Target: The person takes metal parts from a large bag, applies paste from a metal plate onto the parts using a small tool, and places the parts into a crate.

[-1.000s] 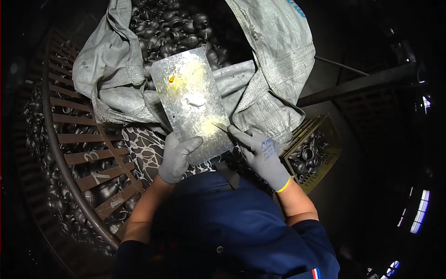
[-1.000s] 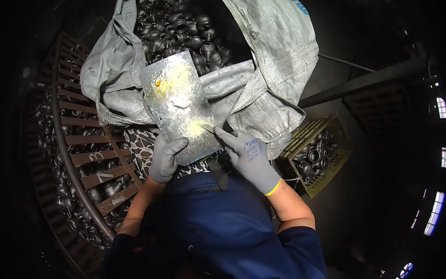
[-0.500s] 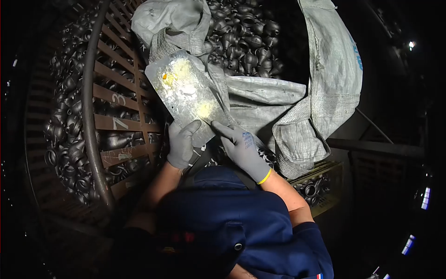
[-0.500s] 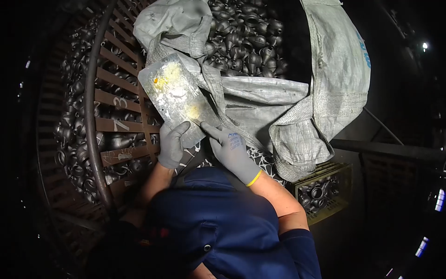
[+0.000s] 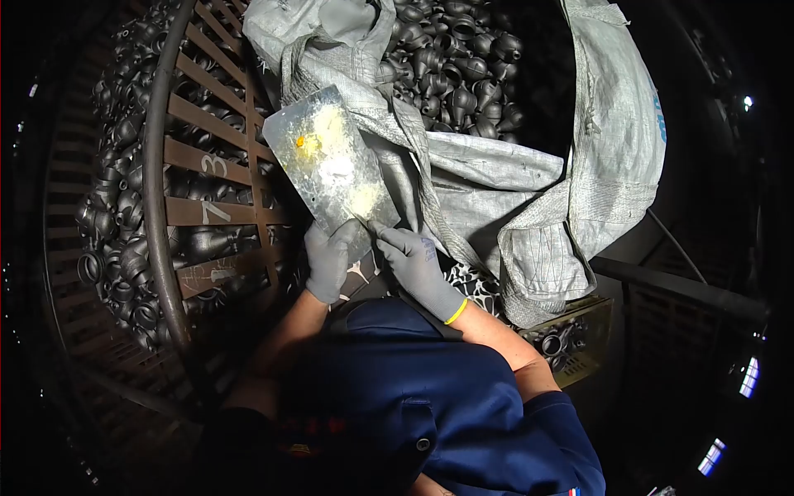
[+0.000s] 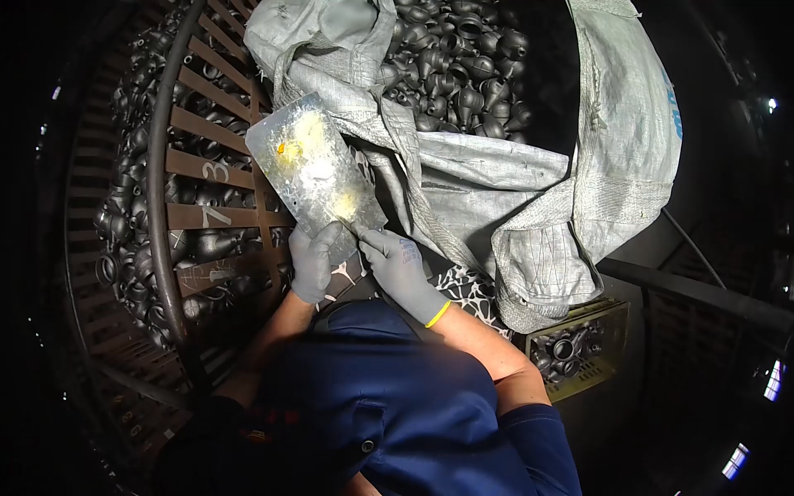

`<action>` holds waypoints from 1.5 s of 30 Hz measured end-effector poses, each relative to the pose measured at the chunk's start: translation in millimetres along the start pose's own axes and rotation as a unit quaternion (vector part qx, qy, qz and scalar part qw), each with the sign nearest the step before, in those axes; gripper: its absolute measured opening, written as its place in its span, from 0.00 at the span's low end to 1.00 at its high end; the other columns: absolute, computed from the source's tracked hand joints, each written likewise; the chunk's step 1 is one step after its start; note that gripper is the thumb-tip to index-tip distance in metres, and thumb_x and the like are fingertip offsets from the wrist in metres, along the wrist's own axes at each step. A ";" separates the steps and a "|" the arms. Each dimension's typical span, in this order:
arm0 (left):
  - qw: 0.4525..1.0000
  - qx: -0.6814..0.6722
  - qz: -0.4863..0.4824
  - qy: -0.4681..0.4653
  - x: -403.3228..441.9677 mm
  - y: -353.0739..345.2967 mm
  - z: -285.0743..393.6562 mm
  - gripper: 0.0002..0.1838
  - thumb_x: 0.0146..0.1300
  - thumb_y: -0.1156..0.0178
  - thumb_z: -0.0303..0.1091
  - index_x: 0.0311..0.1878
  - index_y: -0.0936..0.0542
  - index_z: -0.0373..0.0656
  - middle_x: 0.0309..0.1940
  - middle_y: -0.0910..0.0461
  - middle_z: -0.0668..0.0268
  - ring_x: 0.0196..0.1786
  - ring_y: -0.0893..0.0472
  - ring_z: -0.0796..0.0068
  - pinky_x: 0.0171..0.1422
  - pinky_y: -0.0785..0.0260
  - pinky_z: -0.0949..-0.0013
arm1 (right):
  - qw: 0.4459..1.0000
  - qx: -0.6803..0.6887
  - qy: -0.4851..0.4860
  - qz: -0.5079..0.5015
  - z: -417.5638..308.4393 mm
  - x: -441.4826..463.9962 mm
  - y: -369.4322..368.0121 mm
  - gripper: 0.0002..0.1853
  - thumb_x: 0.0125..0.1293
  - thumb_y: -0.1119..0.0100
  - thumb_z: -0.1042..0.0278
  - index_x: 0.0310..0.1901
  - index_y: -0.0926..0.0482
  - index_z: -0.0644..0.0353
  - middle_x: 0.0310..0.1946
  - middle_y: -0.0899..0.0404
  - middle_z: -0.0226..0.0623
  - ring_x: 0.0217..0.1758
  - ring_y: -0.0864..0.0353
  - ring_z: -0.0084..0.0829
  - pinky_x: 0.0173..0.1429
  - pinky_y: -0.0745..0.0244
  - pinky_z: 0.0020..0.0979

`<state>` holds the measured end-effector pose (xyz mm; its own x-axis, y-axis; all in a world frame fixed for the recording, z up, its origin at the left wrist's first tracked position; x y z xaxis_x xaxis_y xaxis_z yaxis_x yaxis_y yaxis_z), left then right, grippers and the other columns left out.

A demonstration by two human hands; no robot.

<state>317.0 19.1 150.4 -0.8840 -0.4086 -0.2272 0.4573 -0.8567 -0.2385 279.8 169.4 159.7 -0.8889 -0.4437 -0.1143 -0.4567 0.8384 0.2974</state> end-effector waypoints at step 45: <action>0.998 -0.008 -0.061 -0.004 6.2 -18.2 1.0 0.23 0.60 0.49 0.17 0.61 0.29 0.33 0.52 0.23 0.65 0.52 0.23 0.76 0.60 0.32 0.72 | 0.992 0.064 -0.075 0.077 41.8 -7.3 11.0 0.17 0.67 0.43 0.72 0.57 0.23 0.62 0.49 0.16 0.40 0.48 0.19 0.21 0.53 0.27 0.23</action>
<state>303.1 31.9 154.3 -0.9338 -0.3042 -0.1885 0.3479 -0.8953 -0.2784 279.8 195.1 124.2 -0.9398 -0.2622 -0.2192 -0.3066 0.9303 0.2012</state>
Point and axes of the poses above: each hand's wrist, its own x-axis towards the middle knuckle, its own y-axis out of the back of the hand, z = x × y, the point moved 5 cm from there along x, towards the middle knuckle
